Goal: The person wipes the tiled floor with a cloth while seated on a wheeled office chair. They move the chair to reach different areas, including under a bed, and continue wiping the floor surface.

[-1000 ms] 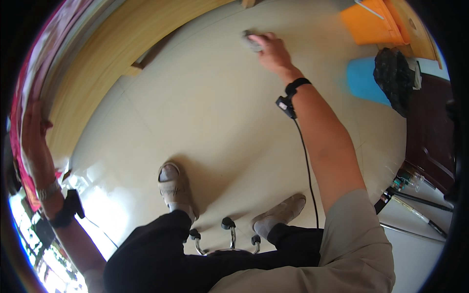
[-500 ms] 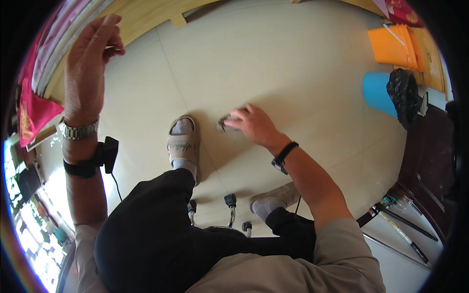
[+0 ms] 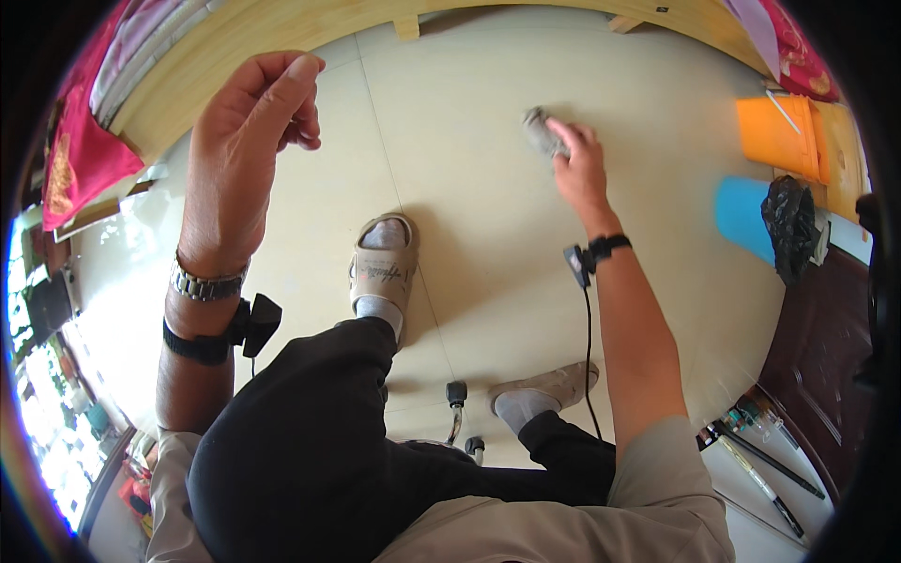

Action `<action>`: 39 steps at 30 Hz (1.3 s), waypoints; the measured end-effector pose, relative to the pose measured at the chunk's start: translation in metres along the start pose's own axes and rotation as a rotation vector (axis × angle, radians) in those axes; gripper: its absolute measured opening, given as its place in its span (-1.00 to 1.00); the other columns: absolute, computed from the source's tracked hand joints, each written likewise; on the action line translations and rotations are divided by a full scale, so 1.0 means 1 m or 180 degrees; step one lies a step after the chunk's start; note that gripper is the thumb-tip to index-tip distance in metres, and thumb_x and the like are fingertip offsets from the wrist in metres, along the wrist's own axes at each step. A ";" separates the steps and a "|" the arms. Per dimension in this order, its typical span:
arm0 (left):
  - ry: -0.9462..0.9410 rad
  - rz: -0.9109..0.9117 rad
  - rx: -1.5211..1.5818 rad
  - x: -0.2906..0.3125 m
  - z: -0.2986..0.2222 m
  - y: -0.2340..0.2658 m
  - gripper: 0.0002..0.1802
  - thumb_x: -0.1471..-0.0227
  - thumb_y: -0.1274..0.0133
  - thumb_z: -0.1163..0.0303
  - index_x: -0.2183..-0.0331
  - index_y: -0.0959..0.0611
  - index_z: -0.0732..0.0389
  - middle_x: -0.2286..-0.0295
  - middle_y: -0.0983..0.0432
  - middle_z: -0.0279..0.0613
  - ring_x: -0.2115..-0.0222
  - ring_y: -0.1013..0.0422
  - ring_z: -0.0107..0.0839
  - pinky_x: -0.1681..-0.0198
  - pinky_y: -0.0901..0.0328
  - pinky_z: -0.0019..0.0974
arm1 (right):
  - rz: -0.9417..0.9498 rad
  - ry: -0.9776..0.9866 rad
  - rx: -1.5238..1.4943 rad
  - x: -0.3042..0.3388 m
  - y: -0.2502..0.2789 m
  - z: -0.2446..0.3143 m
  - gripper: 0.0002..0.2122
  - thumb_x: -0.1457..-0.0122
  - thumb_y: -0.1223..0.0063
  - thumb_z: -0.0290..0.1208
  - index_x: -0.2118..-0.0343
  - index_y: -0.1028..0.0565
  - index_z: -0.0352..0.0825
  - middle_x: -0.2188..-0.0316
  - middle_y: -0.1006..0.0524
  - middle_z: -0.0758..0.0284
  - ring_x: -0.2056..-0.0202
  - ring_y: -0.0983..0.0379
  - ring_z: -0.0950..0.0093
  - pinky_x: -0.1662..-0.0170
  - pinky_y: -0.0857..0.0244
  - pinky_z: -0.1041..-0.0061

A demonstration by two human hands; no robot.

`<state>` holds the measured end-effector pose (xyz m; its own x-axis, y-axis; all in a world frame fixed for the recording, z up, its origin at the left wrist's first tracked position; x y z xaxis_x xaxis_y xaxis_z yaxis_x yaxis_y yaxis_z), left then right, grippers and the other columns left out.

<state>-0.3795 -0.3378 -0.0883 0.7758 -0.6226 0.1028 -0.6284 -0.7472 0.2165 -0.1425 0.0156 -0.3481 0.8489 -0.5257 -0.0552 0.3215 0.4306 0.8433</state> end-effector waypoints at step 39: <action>0.0666 0.0333 0.0118 0.010 0.028 -0.043 -0.68 -0.57 -0.15 0.23 -0.06 -0.72 0.31 0.37 -0.55 -0.40 0.36 -0.44 -0.56 0.21 -0.39 -0.38 | 0.0057 0.0371 0.0563 0.035 -0.002 -0.024 -0.38 -0.17 -0.30 -0.62 -0.24 -0.70 0.22 -0.14 -0.59 0.36 -0.01 -0.54 0.07 -0.07 -0.60 0.09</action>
<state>-0.3459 -0.3185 -0.1238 0.6989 -0.6382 0.3228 -0.7047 -0.6916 0.1586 -0.1030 0.0137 -0.3647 0.9000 -0.4261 -0.0921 0.2360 0.2983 0.9248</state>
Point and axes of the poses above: each hand's wrist, its own x-axis away from the middle knuckle, its own y-axis out of the back of the hand, z = x × y, the point moved 5 cm from there along -x, towards the middle knuckle
